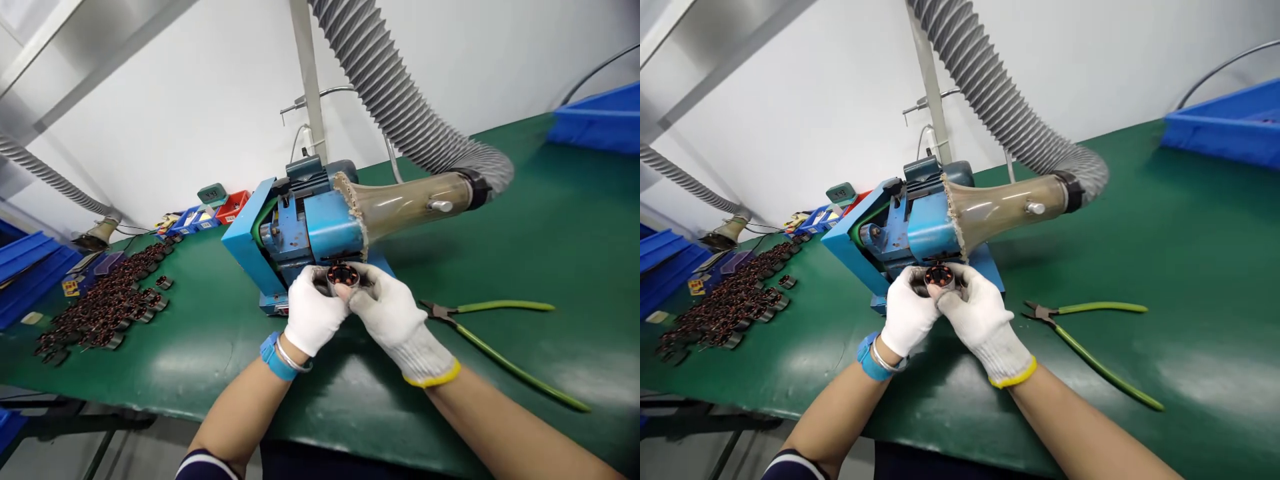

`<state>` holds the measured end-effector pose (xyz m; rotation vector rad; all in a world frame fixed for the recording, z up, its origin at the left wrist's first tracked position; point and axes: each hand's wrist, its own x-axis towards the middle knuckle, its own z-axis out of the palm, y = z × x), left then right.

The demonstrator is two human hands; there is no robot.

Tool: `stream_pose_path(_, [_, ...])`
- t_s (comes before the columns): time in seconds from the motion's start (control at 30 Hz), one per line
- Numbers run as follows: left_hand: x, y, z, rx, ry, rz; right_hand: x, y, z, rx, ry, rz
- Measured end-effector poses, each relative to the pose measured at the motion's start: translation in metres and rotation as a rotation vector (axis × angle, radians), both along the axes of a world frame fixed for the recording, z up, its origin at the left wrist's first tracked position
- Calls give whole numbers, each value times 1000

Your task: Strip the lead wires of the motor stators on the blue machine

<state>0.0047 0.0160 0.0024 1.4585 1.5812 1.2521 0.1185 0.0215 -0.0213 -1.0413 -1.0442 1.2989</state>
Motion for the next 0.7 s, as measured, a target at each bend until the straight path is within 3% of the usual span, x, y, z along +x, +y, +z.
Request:
stream_pose_path(0.27, [4, 9, 4, -21, -1, 33, -2, 8, 7, -63, 32, -18])
stream_pose_path(0.4, [3, -1, 2, 8, -9, 12, 1, 0, 5, -54, -7, -20])
stream_pose_path(0.47, [0, -13, -3, 53, 4, -6, 5, -10, 1, 10, -81, 32])
stream_pose_path(0.57, [-7, -31, -15, 129, -37, -44, 12, -24, -5, 231, -270, 108])
stream_pose_path(0.7, [-12, -37, -31, 166, -119, -77, 17, -32, -3, 481, -605, 33])
